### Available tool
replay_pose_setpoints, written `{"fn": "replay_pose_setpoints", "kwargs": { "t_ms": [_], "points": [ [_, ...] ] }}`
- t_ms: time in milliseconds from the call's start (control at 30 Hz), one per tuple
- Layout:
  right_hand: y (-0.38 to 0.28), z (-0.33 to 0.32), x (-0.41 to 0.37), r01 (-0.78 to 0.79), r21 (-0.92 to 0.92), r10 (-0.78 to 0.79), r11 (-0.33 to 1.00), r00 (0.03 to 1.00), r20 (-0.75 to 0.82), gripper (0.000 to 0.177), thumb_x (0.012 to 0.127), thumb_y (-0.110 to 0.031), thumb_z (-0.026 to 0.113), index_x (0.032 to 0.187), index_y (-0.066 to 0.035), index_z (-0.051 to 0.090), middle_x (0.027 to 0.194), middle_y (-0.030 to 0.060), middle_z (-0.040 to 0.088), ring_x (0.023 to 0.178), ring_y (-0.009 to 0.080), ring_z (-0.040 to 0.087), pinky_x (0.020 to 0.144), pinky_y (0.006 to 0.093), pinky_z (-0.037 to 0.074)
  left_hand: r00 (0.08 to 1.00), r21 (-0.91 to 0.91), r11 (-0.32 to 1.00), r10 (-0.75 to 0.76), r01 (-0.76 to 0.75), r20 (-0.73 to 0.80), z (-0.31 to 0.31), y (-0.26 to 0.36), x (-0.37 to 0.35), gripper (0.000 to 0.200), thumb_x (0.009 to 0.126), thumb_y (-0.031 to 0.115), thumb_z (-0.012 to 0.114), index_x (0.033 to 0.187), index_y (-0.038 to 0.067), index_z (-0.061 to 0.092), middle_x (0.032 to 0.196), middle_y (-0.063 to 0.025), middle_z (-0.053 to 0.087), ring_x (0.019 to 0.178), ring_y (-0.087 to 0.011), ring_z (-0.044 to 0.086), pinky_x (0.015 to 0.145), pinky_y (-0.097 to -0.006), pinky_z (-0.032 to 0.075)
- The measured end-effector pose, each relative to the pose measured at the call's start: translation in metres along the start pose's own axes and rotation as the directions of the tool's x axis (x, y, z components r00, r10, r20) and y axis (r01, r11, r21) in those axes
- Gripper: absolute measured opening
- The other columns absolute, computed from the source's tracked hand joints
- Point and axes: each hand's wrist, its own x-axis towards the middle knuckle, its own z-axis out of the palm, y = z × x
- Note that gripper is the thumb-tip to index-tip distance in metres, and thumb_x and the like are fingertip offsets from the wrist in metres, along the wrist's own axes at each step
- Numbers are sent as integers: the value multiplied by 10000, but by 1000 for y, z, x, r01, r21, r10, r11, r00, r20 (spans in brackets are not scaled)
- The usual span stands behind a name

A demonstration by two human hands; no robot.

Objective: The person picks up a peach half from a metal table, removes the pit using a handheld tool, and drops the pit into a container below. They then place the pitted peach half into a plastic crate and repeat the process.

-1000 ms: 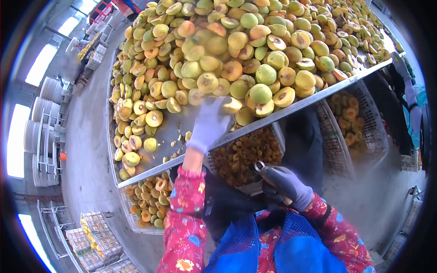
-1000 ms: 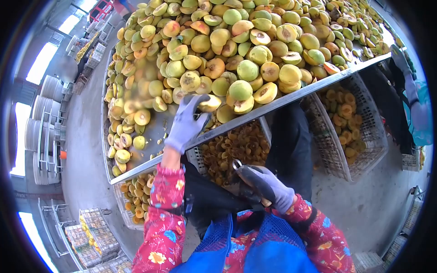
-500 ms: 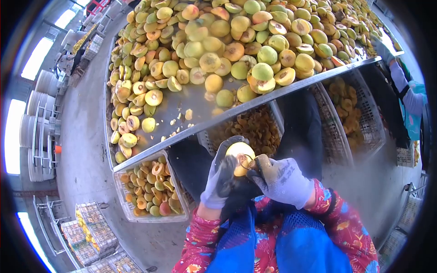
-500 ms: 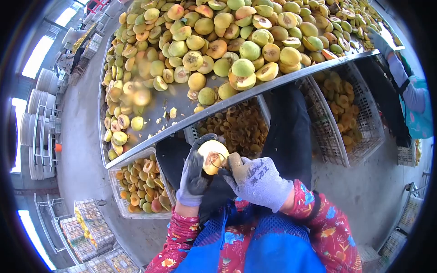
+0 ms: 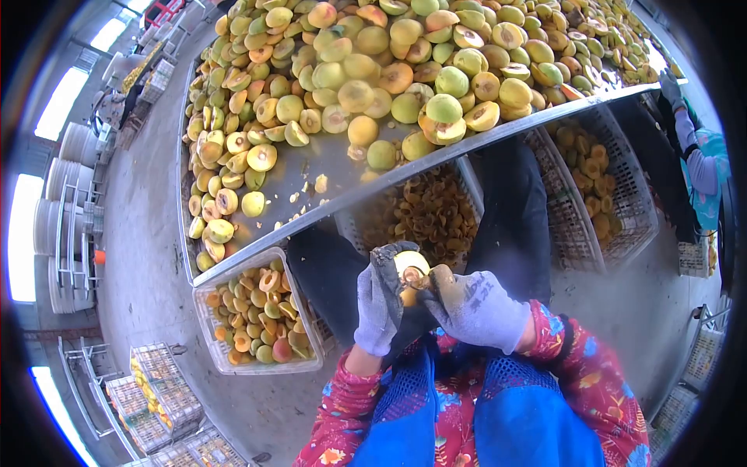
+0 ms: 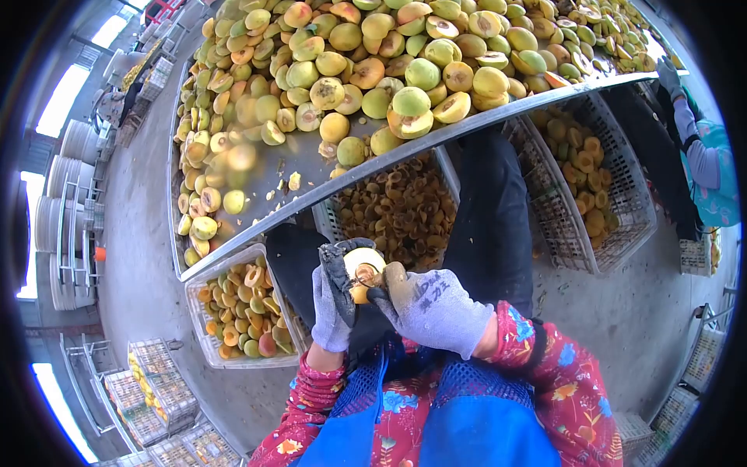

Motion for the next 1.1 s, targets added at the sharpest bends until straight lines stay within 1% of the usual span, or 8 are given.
{"fn": "replay_pose_setpoints", "kwargs": {
  "t_ms": [167,267,567,700,800,933,1033,1100],
  "points": [
    [0,6,-4,47,-20,-48,999,997,-56,337,953,-334,583,902,-9,506,594,128,587,475,297,612,411,405,455,998,-139,990,-37,29,-51,5,6,-4,373,1041,301,445,1133,-14,625,1003,-75,654,912,-144,613,849,-289,494],
    [-1,5,-5,3,24,-2,1000,999,-48,336,952,-330,584,909,-7,504,592,127,580,476,297,611,411,408,454,998,51,998,-22,25,-61,7,15,-4,324,1022,263,486,1119,-10,632,983,-67,655,900,-138,607,832,-279,491],
    [5,-4,-2,-83,244,52,966,990,131,306,972,-287,550,886,3,502,611,165,597,488,276,614,456,400,459,985,75,997,45,-33,-167,18,8,-5,313,1010,238,492,1033,-31,650,870,-76,661,798,-144,606,772,-279,493],
    [20,4,0,-456,833,27,314,881,472,344,996,-344,519,848,-33,513,546,51,489,418,153,477,400,318,379,970,174,966,213,-190,-120,19,5,-1,308,992,188,455,1029,-49,648,903,-136,674,832,-207,647,767,-311,510],
    [19,-18,7,-785,571,-135,-239,610,781,336,1019,-347,470,851,-60,519,519,-42,377,375,68,334,348,234,276,912,225,883,400,-411,96,10,2,8,283,957,156,481,1033,-62,644,957,-173,678,857,-254,666,772,-330,518],
    [31,-6,1,-742,483,-233,-465,628,742,373,1020,-402,469,854,-71,519,514,-37,393,371,45,342,329,203,256,903,250,876,356,-412,239,4,1,19,251,894,127,562,1032,-67,642,979,-201,676,849,-295,675,777,-354,530],
    [27,-3,1,-745,612,-64,-265,647,760,398,1015,-436,468,879,-66,520,517,-32,406,369,43,350,322,194,260,890,357,825,344,-438,298,0,-7,22,233,888,110,579,1033,-62,640,970,-191,679,847,-294,678,775,-356,535],
    [32,0,2,-739,538,-163,-406,637,753,406,1018,-437,457,903,-53,520,532,-27,413,371,45,354,325,192,272,950,172,956,193,-239,246,-1,-14,22,223,872,97,629,1037,-53,640,971,-156,688,855,-251,682,776,-335,538]
  ]
}}
